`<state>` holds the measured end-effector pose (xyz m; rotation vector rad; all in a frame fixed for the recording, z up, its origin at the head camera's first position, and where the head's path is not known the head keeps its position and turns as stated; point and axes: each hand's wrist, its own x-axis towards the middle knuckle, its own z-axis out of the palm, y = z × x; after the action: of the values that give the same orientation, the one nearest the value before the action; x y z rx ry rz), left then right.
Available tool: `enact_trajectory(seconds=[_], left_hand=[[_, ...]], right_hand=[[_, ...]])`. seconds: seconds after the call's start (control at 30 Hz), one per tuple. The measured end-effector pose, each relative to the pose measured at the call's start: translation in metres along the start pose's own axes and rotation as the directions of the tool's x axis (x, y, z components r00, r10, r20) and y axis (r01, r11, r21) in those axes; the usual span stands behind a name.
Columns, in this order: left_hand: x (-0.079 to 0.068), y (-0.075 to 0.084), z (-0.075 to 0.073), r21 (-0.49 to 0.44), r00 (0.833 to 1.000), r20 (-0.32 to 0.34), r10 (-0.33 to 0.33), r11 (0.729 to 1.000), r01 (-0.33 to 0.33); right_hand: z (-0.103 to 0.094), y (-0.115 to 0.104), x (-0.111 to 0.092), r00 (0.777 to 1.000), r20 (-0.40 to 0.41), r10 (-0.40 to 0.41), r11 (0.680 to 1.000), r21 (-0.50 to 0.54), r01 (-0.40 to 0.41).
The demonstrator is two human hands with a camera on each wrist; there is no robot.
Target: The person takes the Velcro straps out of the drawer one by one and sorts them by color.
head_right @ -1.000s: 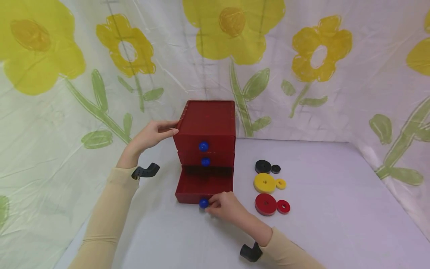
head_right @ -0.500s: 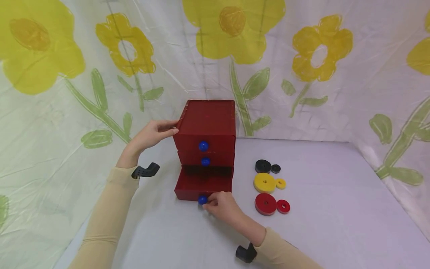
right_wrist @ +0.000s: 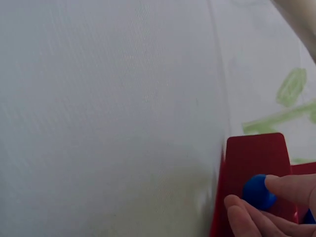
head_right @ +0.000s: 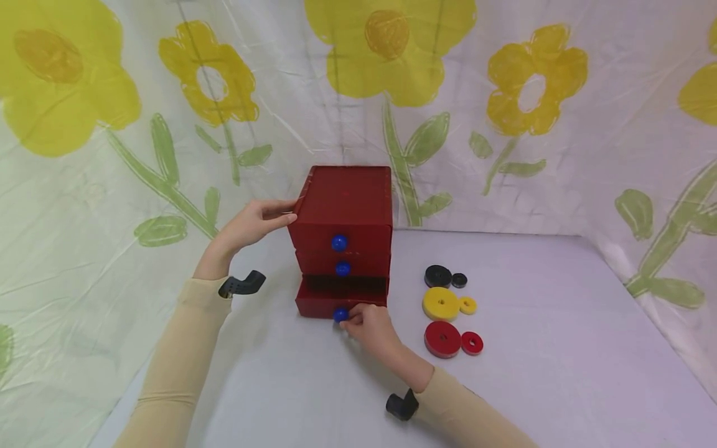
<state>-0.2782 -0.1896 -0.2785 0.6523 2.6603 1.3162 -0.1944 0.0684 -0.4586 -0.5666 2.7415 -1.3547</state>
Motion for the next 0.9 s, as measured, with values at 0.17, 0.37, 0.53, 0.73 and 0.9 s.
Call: enact_trajectory(seconds=[0.17, 0.37, 0.53, 0.73, 0.9], left_hand=[[0.001, 0.0, 0.0, -0.002, 1.0, 0.003, -0.013, 1.0, 0.013], [0.001, -0.001, 0.0, 0.006, 1.0, 0.002, -0.002, 1.0, 0.002], [0.001, -0.001, 0.0, 0.006, 1.0, 0.002, -0.008, 1.0, 0.008], [0.0, 0.0, 0.0, 0.002, 1.0, -0.004, -0.012, 1.0, 0.012], [0.012, -0.025, 0.001, -0.014, 1.0, -0.023, 0.006, 1.0, -0.006]], right_hand=[[0.003, 0.005, 0.011, 0.998, -0.068, -0.005, 1.0, 0.027, 0.007], [0.007, 0.01, 0.023, 0.993, -0.112, 0.032, 0.997, 0.074, -0.024], [0.008, 0.01, 0.031, 0.987, -0.149, 0.066, 0.995, 0.083, -0.054], [0.009, 0.012, 0.038, 0.978, -0.199, 0.069, 0.996, 0.073, -0.055], [0.009, 0.012, 0.043, 0.973, -0.213, 0.093, 0.994, 0.084, -0.077]])
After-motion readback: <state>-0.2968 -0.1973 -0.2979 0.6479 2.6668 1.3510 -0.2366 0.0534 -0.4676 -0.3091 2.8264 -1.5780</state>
